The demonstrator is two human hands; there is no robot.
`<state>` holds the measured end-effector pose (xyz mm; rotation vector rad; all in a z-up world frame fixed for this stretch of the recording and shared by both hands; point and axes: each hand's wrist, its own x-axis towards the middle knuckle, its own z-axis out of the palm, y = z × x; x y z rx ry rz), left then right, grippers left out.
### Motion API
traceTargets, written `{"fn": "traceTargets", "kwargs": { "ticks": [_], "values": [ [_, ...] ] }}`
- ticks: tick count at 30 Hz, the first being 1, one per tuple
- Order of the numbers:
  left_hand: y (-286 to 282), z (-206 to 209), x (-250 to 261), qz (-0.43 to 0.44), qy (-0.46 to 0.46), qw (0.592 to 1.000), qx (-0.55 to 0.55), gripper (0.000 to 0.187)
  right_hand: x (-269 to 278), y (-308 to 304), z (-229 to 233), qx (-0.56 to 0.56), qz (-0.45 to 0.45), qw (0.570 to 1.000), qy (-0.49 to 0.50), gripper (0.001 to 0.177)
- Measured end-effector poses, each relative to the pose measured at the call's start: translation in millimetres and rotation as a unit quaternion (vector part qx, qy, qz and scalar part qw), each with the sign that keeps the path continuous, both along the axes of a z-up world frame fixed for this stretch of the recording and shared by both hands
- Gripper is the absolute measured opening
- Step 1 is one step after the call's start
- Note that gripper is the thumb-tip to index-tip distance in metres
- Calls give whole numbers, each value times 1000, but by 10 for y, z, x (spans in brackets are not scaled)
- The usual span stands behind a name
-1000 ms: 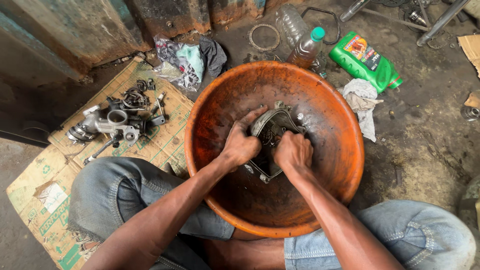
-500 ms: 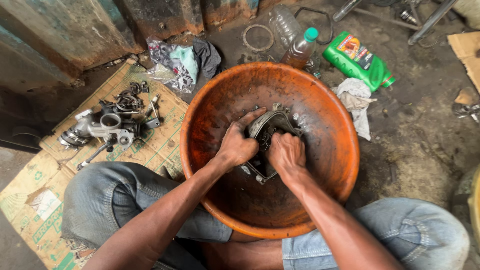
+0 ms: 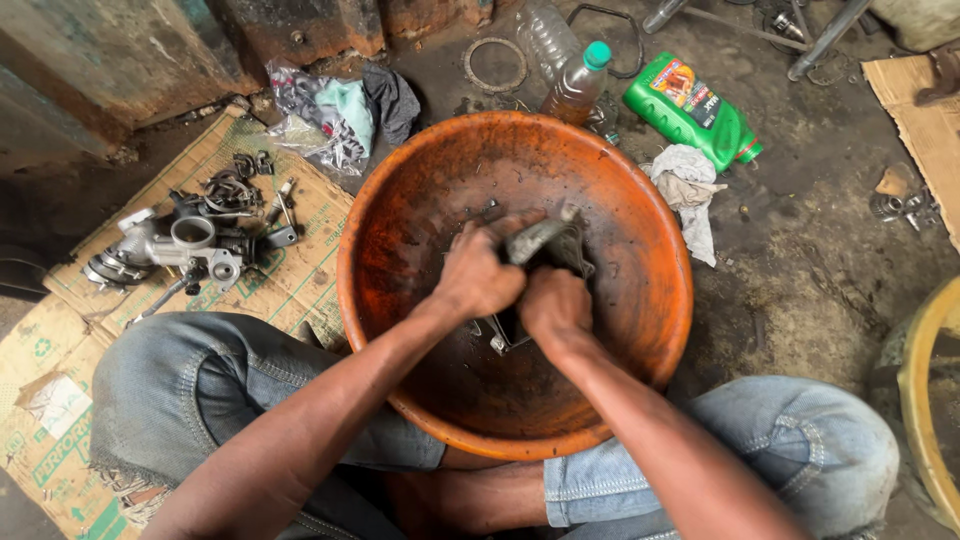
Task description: The person cleans various metallic engine components by hand inside an orange basin.
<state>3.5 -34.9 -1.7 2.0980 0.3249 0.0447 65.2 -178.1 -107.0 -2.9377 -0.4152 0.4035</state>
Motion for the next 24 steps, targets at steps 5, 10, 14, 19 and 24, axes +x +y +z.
{"fn": "traceTargets", "kwargs": {
  "ticks": [5, 10, 14, 19, 24],
  "values": [
    [53, -16, -36, -31, 8, 999, -14, 79, 177, -49, -175, -5, 53, 999, -3, 19],
    [-71, 121, -17, -34, 69, 997, 17, 78, 242, 58, -337, 109, -184, 976, 29, 36],
    [-30, 142, 51, -23, 92, 996, -8, 81, 269, 11, -380, -59, -65, 995, 56, 27],
    [80, 67, 52, -20, 44, 998, -38, 81, 286, 100, -325, -113, 56, 992, 7, 20],
    [13, 67, 129, -40, 53, 997, 33, 81, 264, 125, 52, 34, -41, 998, 29, 23]
  ]
}}
